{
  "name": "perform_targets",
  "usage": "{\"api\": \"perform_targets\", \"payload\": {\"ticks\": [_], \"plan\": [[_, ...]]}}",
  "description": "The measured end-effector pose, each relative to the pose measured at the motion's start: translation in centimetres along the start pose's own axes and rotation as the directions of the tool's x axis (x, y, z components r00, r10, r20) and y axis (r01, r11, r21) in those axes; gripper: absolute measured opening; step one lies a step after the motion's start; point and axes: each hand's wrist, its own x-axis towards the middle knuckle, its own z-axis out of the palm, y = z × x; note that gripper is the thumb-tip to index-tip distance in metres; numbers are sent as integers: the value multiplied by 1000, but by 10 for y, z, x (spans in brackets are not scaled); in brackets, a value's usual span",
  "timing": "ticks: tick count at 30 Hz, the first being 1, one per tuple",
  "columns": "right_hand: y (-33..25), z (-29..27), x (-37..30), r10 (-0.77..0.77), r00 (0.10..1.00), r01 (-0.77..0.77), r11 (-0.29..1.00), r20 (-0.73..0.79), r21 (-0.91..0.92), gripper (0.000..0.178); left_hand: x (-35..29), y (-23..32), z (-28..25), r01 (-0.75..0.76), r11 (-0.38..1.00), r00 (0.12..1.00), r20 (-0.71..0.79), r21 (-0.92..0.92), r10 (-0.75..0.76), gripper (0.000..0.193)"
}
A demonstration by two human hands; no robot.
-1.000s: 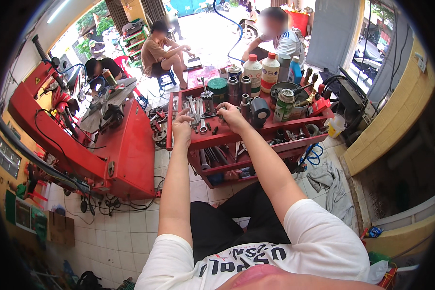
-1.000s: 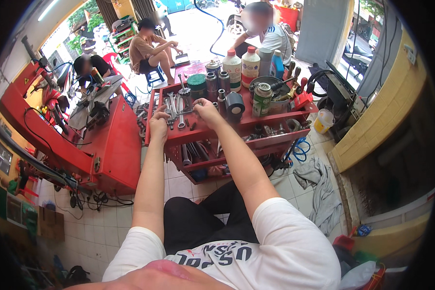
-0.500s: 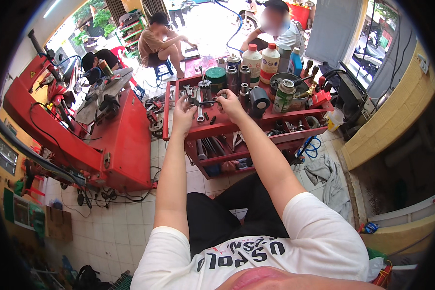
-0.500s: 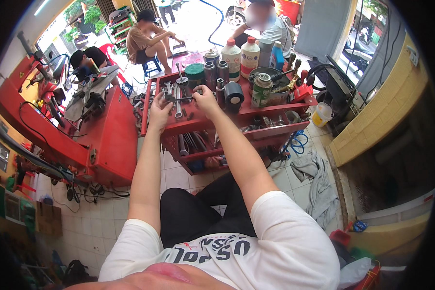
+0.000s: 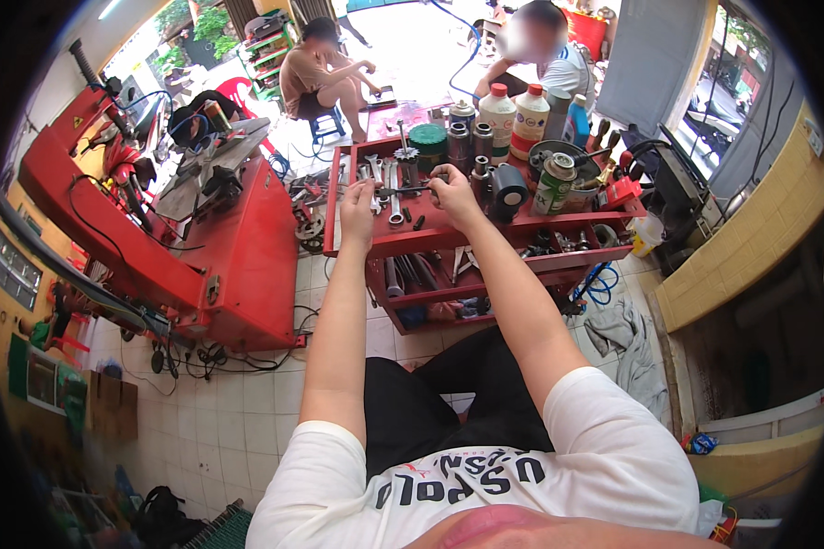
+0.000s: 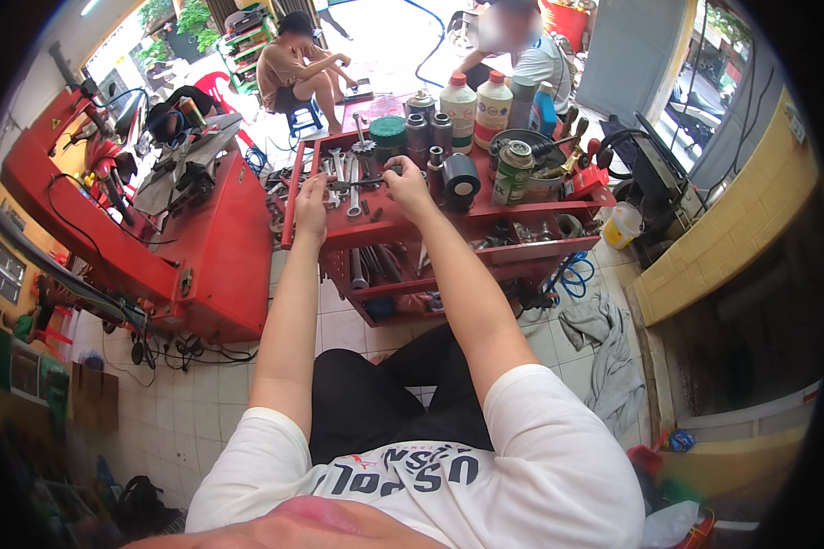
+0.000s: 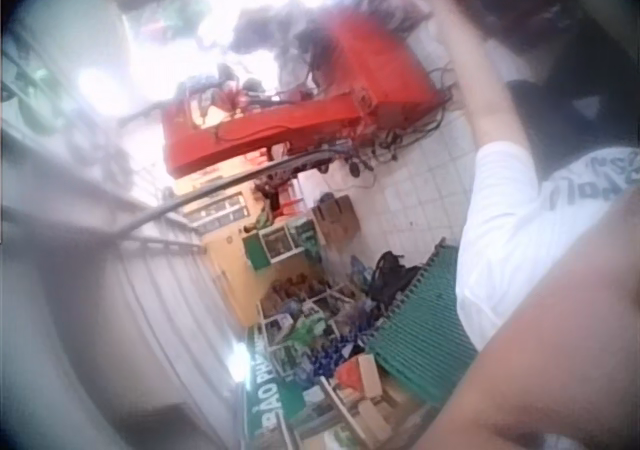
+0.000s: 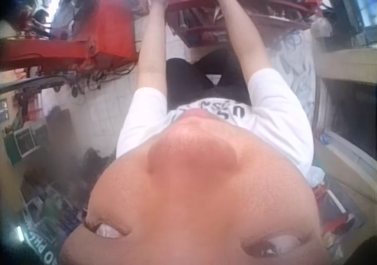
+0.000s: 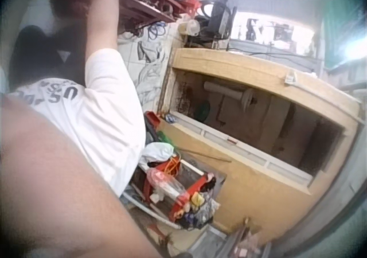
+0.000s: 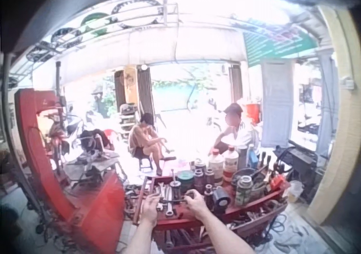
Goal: The person assembles a small mechanical component on a red tool cart, using a wrench to tighten a nut onto a threaded rod. They repeatedly pick up, align, and tighten the parts, occasionally placing them back on the cart.
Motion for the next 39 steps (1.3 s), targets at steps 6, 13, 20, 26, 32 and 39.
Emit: {"api": "perform_targets", "payload": {"ticks": [6,13,20,26,32,39], "plan": [[1,-13,0,-29,999,29,999,-24,-15,15,-5,14,15,330,921,944,81,-207,-320,44],[-1,-4,-1,20,1000,-20,999,5,-42,15,-7,5,2,108,957,991,105,-270,-82,75],[-6,2,-4,125,992,-126,989,-12,-83,16,-5,8,3,72,967,971,237,-246,-12,66],[-3,-4,-1,94,995,-93,995,17,-19,15,-5,8,2,61,978,982,188,-200,-23,45],[-4,-8,-2,19,998,-20,1000,-55,-13,14,-5,18,13,400,882,916,122,-249,-382,34],[-5,-3,-3,55,998,-55,998,16,-26,15,-6,9,11,202,953,966,209,-226,-155,49]]}}
